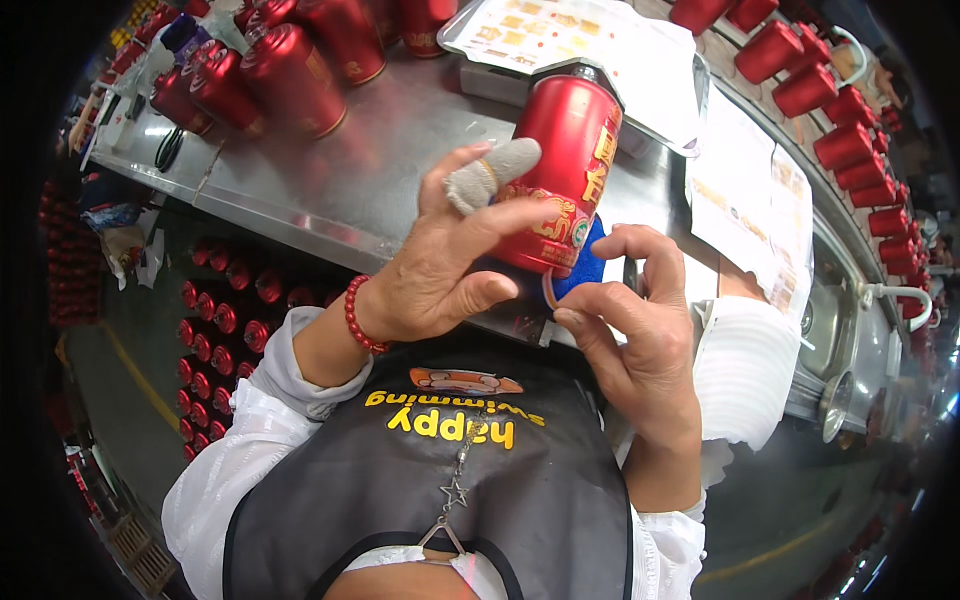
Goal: The person wipes red beverage cans with a cloth, then applies gold decorative stickers to their sides using a small stick. The person rotates the cans to align the stickers and smooths them down before moving to the next can.
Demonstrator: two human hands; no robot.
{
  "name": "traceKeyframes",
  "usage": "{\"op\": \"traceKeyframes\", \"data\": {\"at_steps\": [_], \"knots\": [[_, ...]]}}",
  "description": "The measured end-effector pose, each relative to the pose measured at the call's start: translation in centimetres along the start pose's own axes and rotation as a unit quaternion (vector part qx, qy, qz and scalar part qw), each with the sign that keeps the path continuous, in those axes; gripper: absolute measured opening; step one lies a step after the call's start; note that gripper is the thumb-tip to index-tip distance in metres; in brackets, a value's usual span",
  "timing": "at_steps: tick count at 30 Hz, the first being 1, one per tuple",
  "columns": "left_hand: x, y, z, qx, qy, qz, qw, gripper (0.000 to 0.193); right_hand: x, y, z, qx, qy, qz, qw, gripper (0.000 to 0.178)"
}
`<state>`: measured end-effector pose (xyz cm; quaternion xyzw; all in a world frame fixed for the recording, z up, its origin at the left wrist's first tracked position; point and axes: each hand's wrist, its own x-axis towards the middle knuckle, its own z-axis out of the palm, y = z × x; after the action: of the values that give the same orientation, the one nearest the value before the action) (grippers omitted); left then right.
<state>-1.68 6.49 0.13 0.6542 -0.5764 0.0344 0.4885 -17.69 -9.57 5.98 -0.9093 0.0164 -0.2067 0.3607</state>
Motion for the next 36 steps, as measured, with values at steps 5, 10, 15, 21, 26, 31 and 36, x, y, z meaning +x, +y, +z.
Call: {"op": "traceKeyframes", "data": {"at_steps": [5,10,15,21,26,31,36], "knots": [[-0.8,0.5,-0.1,-0.015,0.020,-0.055,0.998,0.011,1.0,-0.1,1.0,-0.041,-0.010,-0.014,0.999,0.011],[-2.1,0.2,0.5,-0.007,0.052,-0.116,0.992,0.012,0.8,1.2,2.4,-0.052,0.021,0.021,0.998,0.012],[-0.9,0.6,-0.4,0.000,0.032,-0.078,0.996,0.014,1.4,1.0,2.4,-0.044,0.018,0.002,0.999,0.012],[-1.2,0.3,0.2,-0.004,0.028,-0.072,0.997,0.014,1.8,1.0,2.3,-0.057,0.024,-0.012,0.998,0.013],[-1.6,0.0,0.7,-0.001,0.057,-0.105,0.993,0.015,1.3,1.6,3.0,-0.066,0.030,0.025,0.997,0.014],[-2.0,-0.4,0.8,0.001,0.074,-0.119,0.990,0.014,1.2,1.8,3.4,-0.056,0.040,0.063,0.996,0.017],[-2.3,-0.5,0.8,-0.027,0.082,-0.154,0.984,0.013,1.3,2.0,3.7,-0.066,0.043,0.048,0.996,0.019]]}}
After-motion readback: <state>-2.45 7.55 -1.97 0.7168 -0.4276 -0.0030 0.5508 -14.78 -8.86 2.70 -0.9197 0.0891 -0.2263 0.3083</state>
